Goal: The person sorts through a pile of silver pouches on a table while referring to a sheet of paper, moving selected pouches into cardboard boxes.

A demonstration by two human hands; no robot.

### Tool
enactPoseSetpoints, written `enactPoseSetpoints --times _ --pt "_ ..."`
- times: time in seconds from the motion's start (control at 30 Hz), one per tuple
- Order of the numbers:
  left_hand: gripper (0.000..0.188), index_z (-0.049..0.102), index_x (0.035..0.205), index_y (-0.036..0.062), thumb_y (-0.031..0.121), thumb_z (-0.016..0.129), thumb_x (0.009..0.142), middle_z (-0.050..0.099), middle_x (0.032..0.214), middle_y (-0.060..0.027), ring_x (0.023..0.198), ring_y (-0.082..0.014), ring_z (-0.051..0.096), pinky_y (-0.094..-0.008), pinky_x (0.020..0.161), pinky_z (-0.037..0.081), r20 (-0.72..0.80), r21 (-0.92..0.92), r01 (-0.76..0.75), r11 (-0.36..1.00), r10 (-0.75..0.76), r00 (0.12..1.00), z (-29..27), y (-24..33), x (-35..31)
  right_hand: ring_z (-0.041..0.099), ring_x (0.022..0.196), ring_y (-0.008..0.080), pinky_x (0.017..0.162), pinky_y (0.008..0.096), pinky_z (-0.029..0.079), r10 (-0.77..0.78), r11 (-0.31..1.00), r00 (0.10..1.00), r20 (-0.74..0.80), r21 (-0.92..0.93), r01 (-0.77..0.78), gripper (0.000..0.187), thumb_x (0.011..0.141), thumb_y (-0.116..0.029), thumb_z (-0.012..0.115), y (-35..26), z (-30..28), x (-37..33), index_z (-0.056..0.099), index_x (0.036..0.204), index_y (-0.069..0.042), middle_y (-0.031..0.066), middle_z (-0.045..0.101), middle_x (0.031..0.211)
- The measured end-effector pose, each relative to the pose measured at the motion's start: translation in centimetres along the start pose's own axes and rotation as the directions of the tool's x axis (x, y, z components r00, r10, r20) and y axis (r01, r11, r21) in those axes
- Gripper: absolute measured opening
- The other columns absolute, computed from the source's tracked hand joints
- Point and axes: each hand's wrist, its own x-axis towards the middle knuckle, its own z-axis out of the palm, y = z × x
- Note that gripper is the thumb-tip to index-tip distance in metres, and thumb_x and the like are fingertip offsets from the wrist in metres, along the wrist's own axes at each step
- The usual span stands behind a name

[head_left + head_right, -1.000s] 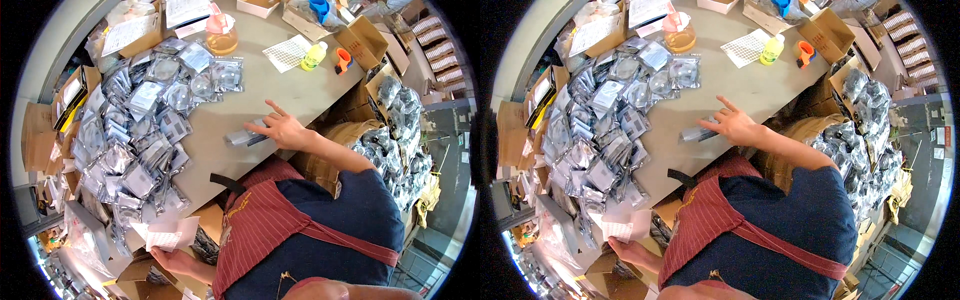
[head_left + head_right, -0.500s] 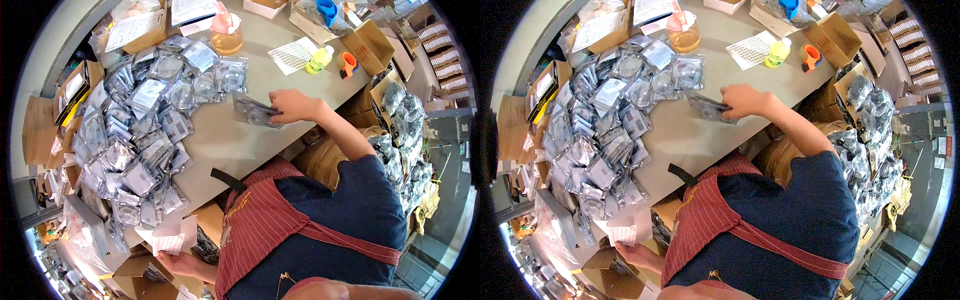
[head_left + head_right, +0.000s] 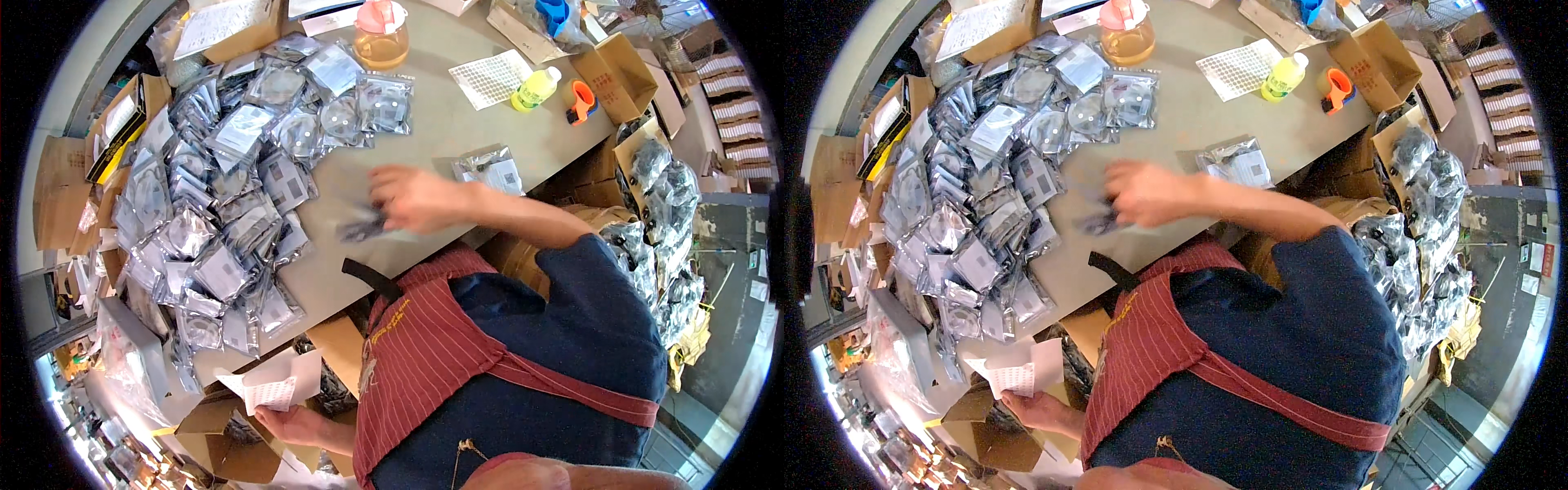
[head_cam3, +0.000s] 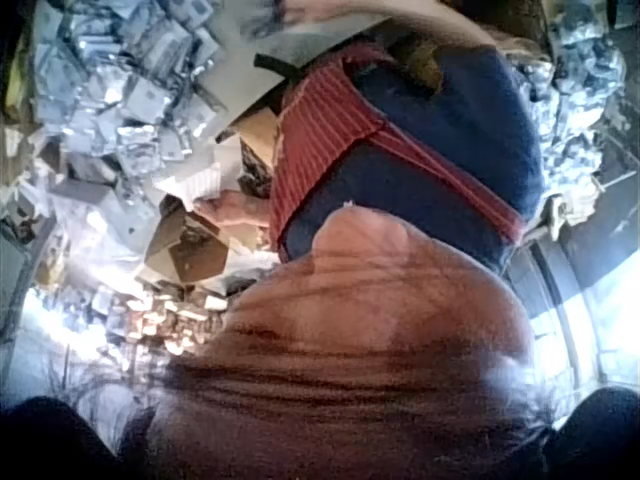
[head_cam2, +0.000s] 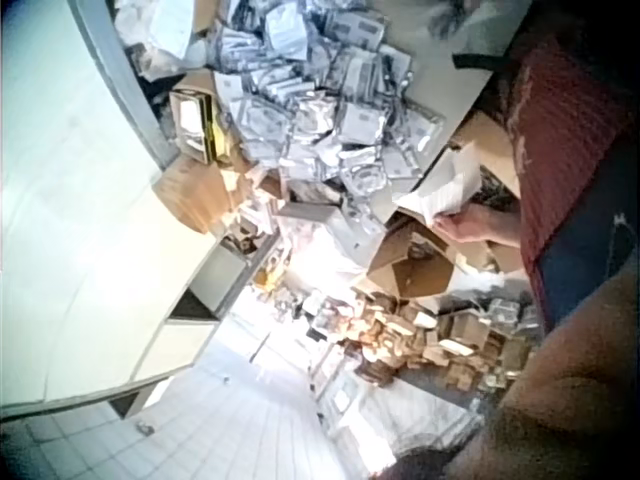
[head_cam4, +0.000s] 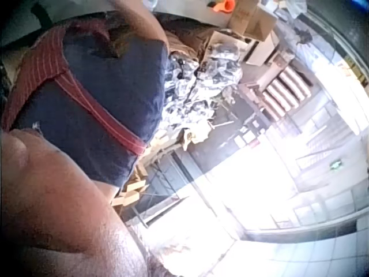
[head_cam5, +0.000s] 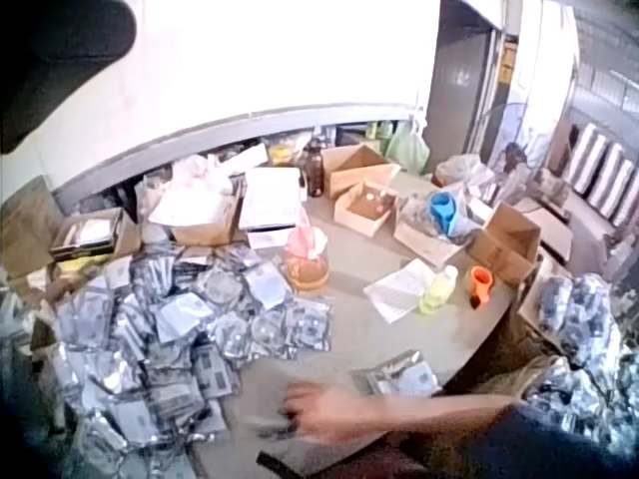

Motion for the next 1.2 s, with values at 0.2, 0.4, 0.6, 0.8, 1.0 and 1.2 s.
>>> enactPoseSetpoints --times 0.2,0.4,0.6,0.8,1.0,1.2 --pt "0.037 0.055 0.123 -0.0075 0.015 0.059 0.094 0.058 0.124 -0.0201 0.108 -0.0311 0.060 -0.0432 0.094 0.051 -0.032 -0.069 -0.129 0.989 0.127 0.991 -4.7 2.8 0.6 0.055 0.103 0.0290 0.109 0.0490 0.034 -0.502 0.851 0.864 0.038 0.202 0.485 0.021 0.066 -0.022 0.059 -7.1 7.8 5.7 0.066 0.069 -0.003 0.0107 0.060 0.089" --pt "0.036 0.055 0.123 -0.0073 0.020 0.051 0.099 0.057 0.123 -0.0212 0.115 -0.0298 0.054 -0.0448 0.100 0.045 -0.346 0.317 -0.372 0.872 0.472 0.811 -12.0 9.4 -2.6 0.054 0.116 0.0277 0.110 0.0467 0.036 -0.808 0.539 0.549 -0.212 0.110 0.835 0.029 0.074 -0.017 0.057 -13.3 11.0 9.7 0.069 0.092 0.003 0.0131 0.064 0.107" --pt "0.043 0.048 0.131 -0.0091 0.018 0.050 0.098 0.060 0.120 -0.0195 0.107 -0.0303 0.060 -0.0459 0.091 0.052 -0.587 0.095 -0.631 0.770 0.555 0.589 -14.8 15.5 -11.7 0.055 0.111 0.0155 0.103 0.0381 0.038 -0.851 0.479 0.448 -0.275 -0.052 0.876 0.025 0.080 -0.012 0.058 -16.6 11.5 12.8 0.071 0.101 -0.007 0.0024 0.063 0.120" --pt "0.042 0.050 0.128 -0.0109 0.018 0.051 0.098 0.062 0.114 -0.0198 0.099 -0.0292 0.062 -0.0425 0.087 0.053 -0.614 0.274 -0.628 0.729 0.635 0.469 -19.8 15.2 -14.9 0.042 0.129 0.0255 0.114 0.0536 0.022 -0.800 0.592 0.599 -0.003 0.158 0.791 0.047 0.078 -0.022 0.063 -25.2 17.5 16.2 0.060 0.124 -0.014 0.0083 0.049 0.139" --pt "0.042 0.052 0.127 -0.0096 0.019 0.054 0.096 0.058 0.124 -0.0205 0.112 -0.0256 0.058 -0.0407 0.098 0.047 -0.540 0.341 -0.450 0.825 0.564 0.625 -15.1 10.5 -9.4 0.058 0.108 0.0352 0.096 0.0442 0.044 -0.719 0.680 0.296 0.630 0.725 0.109 0.049 0.089 -0.037 0.061 -20.6 22.2 12.4 0.057 0.126 -0.006 0.0211 0.060 0.119" --pt "0.037 0.054 0.123 -0.0091 0.019 0.051 0.099 0.059 0.122 -0.0188 0.111 -0.0274 0.058 -0.0424 0.098 0.047 -0.341 0.155 -0.200 0.968 0.242 0.908 -15.3 5.3 -2.9 0.048 0.128 0.0230 0.109 0.0345 0.034 -0.533 0.357 0.569 0.626 0.776 -0.520 0.044 0.105 -0.034 0.038 -10.6 17.2 4.9 0.055 0.134 -0.006 0.0111 0.054 0.138"
